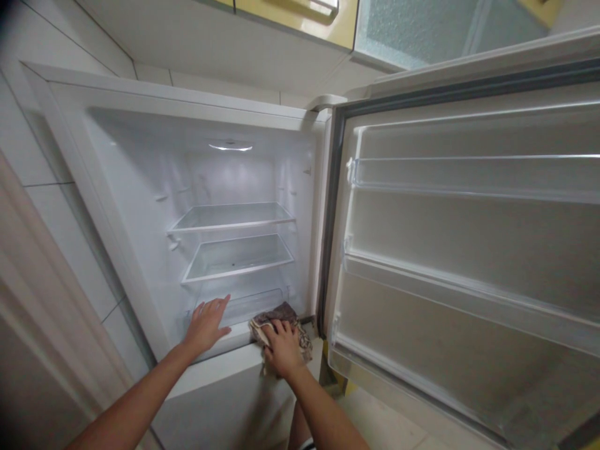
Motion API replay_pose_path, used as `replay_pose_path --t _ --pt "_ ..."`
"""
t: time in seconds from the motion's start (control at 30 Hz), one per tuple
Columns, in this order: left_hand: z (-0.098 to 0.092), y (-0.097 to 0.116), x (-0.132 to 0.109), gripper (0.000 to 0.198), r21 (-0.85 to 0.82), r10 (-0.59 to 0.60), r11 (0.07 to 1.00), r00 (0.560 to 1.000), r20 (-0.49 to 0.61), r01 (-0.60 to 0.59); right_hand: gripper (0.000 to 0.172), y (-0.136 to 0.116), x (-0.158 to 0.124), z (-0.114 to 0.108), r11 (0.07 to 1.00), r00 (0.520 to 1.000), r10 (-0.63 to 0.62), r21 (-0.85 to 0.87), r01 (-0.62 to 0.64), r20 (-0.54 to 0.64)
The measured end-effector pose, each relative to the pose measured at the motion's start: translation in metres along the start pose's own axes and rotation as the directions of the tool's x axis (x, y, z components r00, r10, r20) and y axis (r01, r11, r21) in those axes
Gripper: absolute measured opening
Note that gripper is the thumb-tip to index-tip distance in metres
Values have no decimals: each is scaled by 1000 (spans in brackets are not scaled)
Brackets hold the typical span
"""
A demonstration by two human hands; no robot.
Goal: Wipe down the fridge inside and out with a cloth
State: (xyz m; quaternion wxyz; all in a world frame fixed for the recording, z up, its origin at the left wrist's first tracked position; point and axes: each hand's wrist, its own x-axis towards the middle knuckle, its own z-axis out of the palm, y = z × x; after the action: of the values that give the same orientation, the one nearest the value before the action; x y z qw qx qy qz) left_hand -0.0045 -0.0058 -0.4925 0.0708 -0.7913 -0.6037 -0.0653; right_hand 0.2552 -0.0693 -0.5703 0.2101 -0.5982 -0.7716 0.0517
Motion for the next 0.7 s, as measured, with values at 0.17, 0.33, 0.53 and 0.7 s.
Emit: replay_pose_path --t 0.17,0.33,0.53,0.7 --pt "-11 17 8 55 27 -40 999 996 77 38 32 3 -14 11 1000 999 -2 19 3 -37" --pt "-32 23 -8 47 14 24 1000 992 125 -26 35 16 -35 24 997 996 -50 63 54 -73" --pt "-67 33 -49 43 -54 93 995 992 83 -88 47 28 -53 53 997 986 -52 48 60 -158" --pt "-104 41 -95 44 -179 138 975 990 36 -130 22 28 -52 68 998 988 56 12 -55 -145"
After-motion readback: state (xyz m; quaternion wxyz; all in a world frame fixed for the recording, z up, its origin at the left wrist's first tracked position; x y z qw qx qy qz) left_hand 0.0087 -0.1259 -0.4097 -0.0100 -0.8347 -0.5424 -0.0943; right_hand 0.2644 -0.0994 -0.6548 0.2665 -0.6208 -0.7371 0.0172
